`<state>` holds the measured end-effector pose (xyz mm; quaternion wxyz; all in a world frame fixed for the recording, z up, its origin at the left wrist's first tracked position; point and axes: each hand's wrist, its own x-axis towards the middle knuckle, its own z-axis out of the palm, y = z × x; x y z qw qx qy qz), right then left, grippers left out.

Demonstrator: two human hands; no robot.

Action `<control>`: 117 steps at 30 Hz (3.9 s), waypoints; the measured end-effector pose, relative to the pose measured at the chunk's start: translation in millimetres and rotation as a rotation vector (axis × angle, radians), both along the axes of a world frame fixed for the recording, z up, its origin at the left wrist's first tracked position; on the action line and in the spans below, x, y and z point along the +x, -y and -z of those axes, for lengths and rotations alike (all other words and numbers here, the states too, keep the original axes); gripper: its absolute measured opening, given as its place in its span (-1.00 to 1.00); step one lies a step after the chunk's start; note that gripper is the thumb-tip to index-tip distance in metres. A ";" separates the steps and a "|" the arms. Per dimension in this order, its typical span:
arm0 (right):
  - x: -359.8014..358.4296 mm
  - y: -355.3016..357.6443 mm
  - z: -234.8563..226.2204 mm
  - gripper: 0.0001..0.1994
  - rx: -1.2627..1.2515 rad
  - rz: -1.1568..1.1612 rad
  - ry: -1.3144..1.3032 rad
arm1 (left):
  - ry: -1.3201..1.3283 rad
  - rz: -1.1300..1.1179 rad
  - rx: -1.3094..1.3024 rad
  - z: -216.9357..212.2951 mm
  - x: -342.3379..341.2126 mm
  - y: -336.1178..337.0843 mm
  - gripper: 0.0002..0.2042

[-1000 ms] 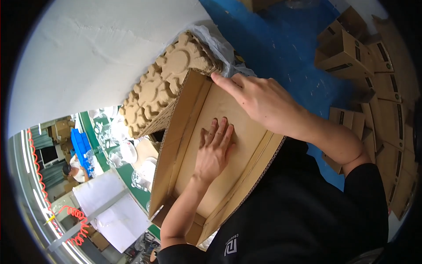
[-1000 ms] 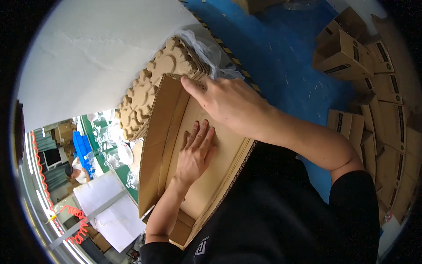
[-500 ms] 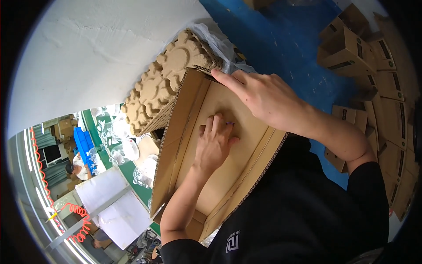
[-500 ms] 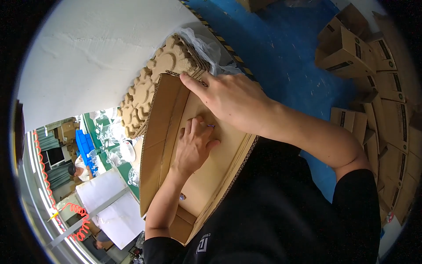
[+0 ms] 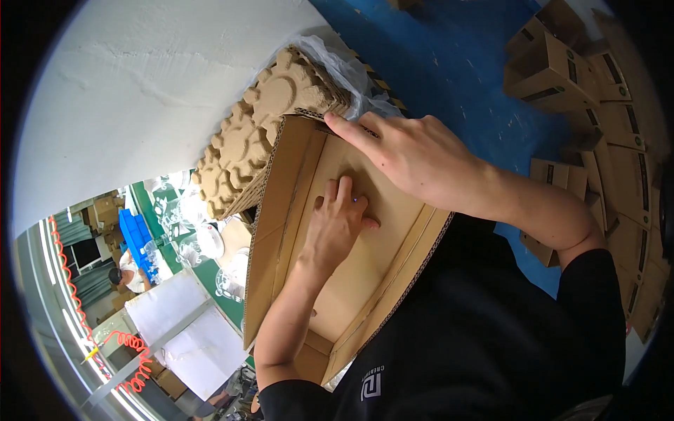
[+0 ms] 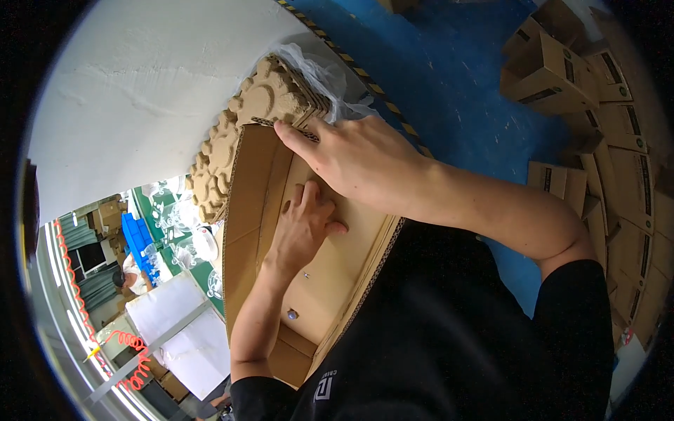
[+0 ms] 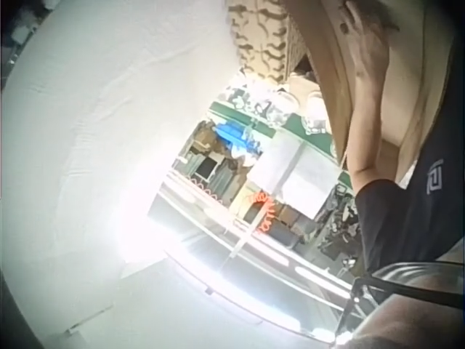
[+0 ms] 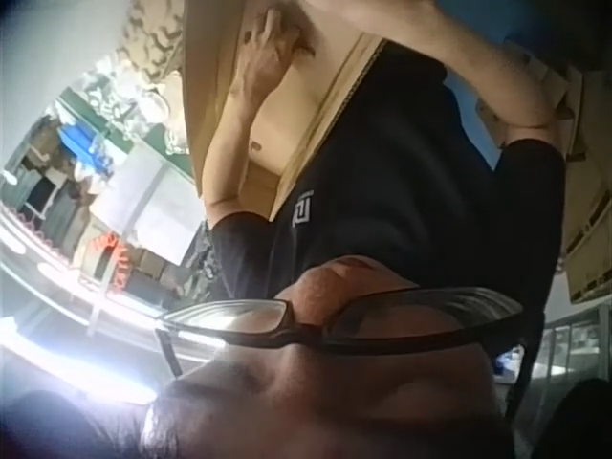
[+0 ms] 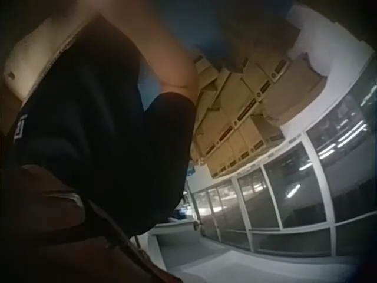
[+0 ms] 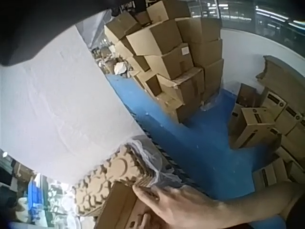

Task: Assemble and package light-up decorative fixtures into boxes with protective inserts.

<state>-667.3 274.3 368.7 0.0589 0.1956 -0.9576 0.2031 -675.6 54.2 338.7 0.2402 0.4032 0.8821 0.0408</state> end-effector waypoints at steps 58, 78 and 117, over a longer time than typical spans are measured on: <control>-38.7 147.0 12.7 -0.54 1.127 -0.859 0.259 | -0.098 -0.768 -0.591 -36.2 252.4 265.1 -0.73; -49.3 126.0 18.6 -0.66 0.965 -0.830 0.249 | -0.358 -0.937 -0.723 21.6 209.2 297.8 -0.57; -54.0 35.6 2.1 -0.70 -0.229 -0.058 0.034 | -0.402 0.172 0.658 -8.5 -4.7 -27.5 -0.80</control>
